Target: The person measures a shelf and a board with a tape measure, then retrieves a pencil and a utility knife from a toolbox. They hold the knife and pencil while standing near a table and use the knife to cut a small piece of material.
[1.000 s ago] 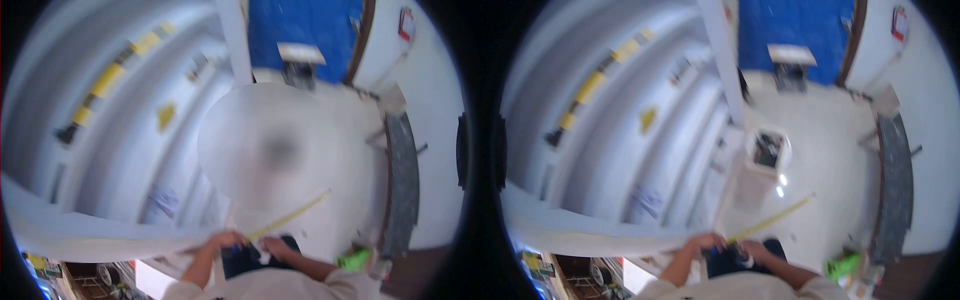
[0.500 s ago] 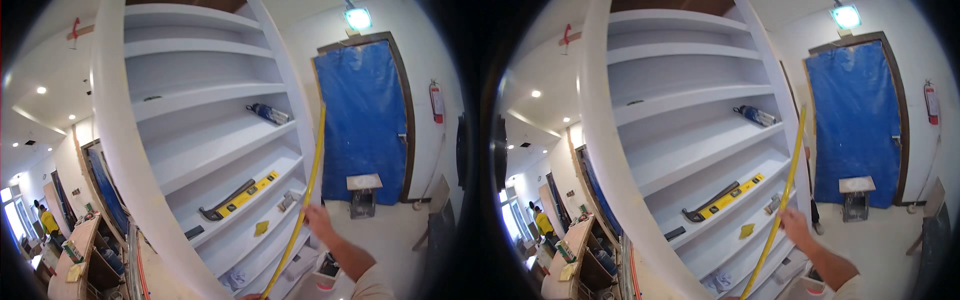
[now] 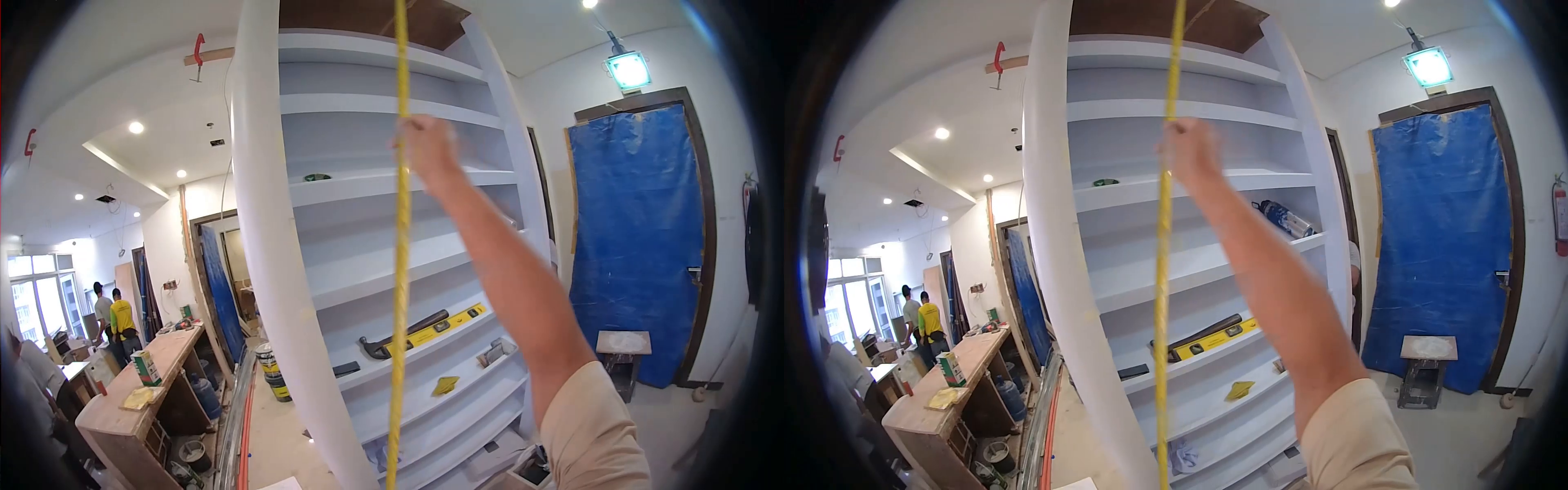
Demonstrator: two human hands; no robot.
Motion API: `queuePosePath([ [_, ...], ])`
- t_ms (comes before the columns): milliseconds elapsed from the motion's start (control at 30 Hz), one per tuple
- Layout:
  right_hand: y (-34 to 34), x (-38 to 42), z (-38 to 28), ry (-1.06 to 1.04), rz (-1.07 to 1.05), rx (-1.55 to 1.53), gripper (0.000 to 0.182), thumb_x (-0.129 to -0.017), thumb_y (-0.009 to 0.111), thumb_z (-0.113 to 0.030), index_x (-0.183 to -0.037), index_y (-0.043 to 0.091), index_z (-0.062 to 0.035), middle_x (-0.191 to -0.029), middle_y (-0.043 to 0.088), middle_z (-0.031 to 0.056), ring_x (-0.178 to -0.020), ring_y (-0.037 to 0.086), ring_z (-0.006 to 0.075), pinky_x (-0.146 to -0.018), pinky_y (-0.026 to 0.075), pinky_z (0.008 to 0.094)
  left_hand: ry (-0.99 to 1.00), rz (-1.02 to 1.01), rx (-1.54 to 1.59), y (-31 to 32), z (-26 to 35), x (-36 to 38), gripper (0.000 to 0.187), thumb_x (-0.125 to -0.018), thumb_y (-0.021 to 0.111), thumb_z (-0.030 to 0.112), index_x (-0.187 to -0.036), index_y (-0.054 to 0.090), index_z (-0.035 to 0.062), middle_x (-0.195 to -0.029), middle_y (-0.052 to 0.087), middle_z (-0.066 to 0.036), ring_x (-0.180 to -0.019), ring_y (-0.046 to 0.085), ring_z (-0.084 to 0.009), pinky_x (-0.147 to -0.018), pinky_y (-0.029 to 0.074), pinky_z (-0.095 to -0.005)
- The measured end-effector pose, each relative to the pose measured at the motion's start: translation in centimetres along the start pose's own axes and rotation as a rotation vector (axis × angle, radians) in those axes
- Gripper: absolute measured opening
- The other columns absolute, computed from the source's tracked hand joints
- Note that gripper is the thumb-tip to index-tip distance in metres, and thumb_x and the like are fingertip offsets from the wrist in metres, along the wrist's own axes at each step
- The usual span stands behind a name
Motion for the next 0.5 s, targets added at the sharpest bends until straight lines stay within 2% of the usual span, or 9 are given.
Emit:
queuePosePath([
  [33, 1.9, 0.9, -0.5, -0.052, -0.043, -0.020, 0.026, -0.093, 0.053, -0.018, -0.091, 0.065, 0.0049, -0.070, 0.064, 0.0097, -0.061, 0.063, 0.0188, -0.056, 0.049, 0.0328, 0.060, 0.013, -0.031, 0.4, 1.3, 0.5, 0.024, -0.089, 0.065, 0.027, -0.090, 0.063, 0.0034, -0.073, 0.060, -0.003, -0.060, 0.053, -0.0111, -0.052, 0.041, -0.0251],
  [100, 4.7, 3.4, -3.0, 0.135, -0.083, -0.185, 0.026, -0.093, 0.050, -0.016, -0.092, 0.064, 0.0064, -0.071, 0.065, 0.0106, -0.059, 0.062, 0.0179, -0.056, 0.049, 0.0333, 0.261, 0.052, -0.189, 2.3, 6.5, 0.6, 0.025, -0.090, 0.064, 0.028, -0.089, 0.065, 0.0032, -0.072, 0.060, -0.004, -0.062, 0.053, -0.0120, -0.053, 0.042, -0.0264],
  [133, 5.8, 3.6, -3.5, 0.140, -0.101, -0.207, 0.026, -0.094, 0.050, -0.015, -0.092, 0.064, 0.0064, -0.071, 0.065, 0.0106, -0.058, 0.061, 0.0174, -0.056, 0.049, 0.0332, 0.374, 0.088, -0.292, 3.5, 9.7, 0.7, 0.026, -0.091, 0.063, 0.029, -0.089, 0.066, 0.0029, -0.072, 0.060, -0.005, -0.063, 0.054, -0.0127, -0.054, 0.043, -0.0277],
  [200, 8.0, 4.3, -3.5, 0.170, -0.151, -0.246, 0.025, -0.094, 0.050, -0.014, -0.092, 0.063, 0.0065, -0.070, 0.064, 0.0105, -0.057, 0.060, 0.0163, -0.056, 0.048, 0.0330, 0.518, 0.067, -0.205, 6.3, 15.7, 1.2, 0.028, -0.093, 0.057, 0.026, -0.098, 0.063, -0.0017, -0.071, 0.064, -0.010, -0.067, 0.062, -0.0196, -0.064, 0.050, -0.0315],
  [267, 9.4, 4.9, -3.8, 0.124, -0.182, -0.224, 0.024, -0.093, 0.049, -0.013, -0.092, 0.063, 0.0061, -0.070, 0.064, 0.0105, -0.057, 0.059, 0.0162, -0.056, 0.048, 0.0331, 0.684, 0.022, -0.182, 7.1, 20.5, 0.8, 0.028, -0.094, 0.057, 0.022, -0.100, 0.059, -0.0053, -0.068, 0.063, -0.011, -0.062, 0.062, -0.0190, -0.058, 0.051, -0.0298],
  [400, 11.1, 6.3, -4.4, 0.082, -0.235, -0.176, 0.021, -0.092, 0.051, -0.011, -0.091, 0.063, 0.0058, -0.070, 0.064, 0.0107, -0.058, 0.058, 0.0158, -0.057, 0.047, 0.0329, 0.812, 0.057, -0.210, 9.4, 29.0, 0.7, 0.026, -0.094, 0.057, 0.021, -0.099, 0.059, -0.0050, -0.067, 0.062, -0.012, -0.055, 0.060, -0.0201, -0.052, 0.049, -0.0291],
  [500, 11.5, 6.3, -5.3, 0.098, -0.242, -0.193, 0.021, -0.091, 0.053, -0.013, -0.090, 0.063, 0.0054, -0.072, 0.065, 0.0127, -0.061, 0.061, 0.0190, -0.059, 0.048, 0.0348, 0.906, 0.053, -0.261, 11.5, 33.8, 0.4, 0.027, -0.092, 0.058, 0.023, -0.098, 0.057, -0.0027, -0.064, 0.060, -0.010, -0.051, 0.060, -0.0215, -0.047, 0.048, -0.0304],
])
Point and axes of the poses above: each hand's wrist, its own x-axis away from the middle knuckle, its own y-axis out of the palm, z = x × y, the point moved 1 cm from there along -x, towards the middle knuckle
